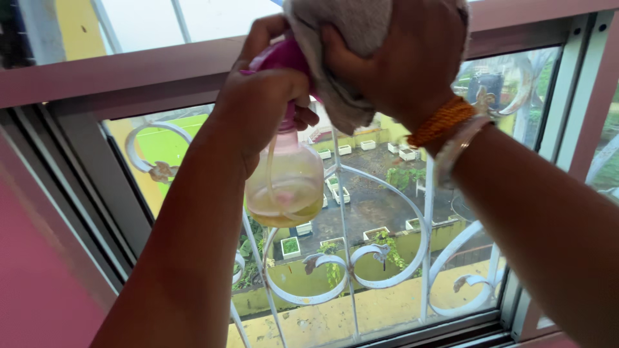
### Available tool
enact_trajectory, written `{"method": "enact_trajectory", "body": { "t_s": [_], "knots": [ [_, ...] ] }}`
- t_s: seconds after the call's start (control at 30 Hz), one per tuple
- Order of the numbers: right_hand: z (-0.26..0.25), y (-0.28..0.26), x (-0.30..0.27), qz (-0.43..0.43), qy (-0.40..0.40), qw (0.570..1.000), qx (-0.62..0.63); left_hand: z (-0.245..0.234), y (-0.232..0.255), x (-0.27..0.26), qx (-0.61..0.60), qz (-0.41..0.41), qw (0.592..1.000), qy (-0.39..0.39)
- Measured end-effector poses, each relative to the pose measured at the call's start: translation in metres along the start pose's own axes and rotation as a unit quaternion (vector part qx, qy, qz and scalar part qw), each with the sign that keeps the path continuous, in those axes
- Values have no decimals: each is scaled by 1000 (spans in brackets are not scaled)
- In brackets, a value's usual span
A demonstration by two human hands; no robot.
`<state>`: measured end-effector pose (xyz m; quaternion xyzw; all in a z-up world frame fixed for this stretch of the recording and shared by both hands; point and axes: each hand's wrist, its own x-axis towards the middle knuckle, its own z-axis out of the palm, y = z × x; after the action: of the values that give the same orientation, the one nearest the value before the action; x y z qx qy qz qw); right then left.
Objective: The person cleans a window by spraying liquid from a bottle and wiping the glass and frame with a cloth.
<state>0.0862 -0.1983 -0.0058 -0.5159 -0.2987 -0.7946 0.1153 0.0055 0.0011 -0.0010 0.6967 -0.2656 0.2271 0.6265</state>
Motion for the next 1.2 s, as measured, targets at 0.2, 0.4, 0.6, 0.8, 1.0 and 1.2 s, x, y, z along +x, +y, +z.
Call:
{"method": "enact_trajectory", "body": {
  "t_s": [0.2, 0.4, 0.6, 0.8, 1.0, 1.2],
  "knots": [
    [-11, 38, -11, -83, -36, 994, 66, 0, 11, -16, 89, -2, 996, 12],
    [-9, 48, -23, -44, -9, 999, -1, -38, 20, -65, 139, 31, 980, 137],
    [-15, 41, -14, -42, -24, 999, 12, -52, 9, -110, 104, -63, 973, 195],
    [-21, 5, 1, 59, -82, 995, 24, -70, 19, -122, 90, -49, 968, 229],
    [11, -70, 24, -3, -15, 997, 72, -75, 22, -118, 83, -66, 973, 205],
    [15, -76, 32, -46, -45, 988, 141, -72, 19, -102, 86, -29, 972, 215]
  ]
}}
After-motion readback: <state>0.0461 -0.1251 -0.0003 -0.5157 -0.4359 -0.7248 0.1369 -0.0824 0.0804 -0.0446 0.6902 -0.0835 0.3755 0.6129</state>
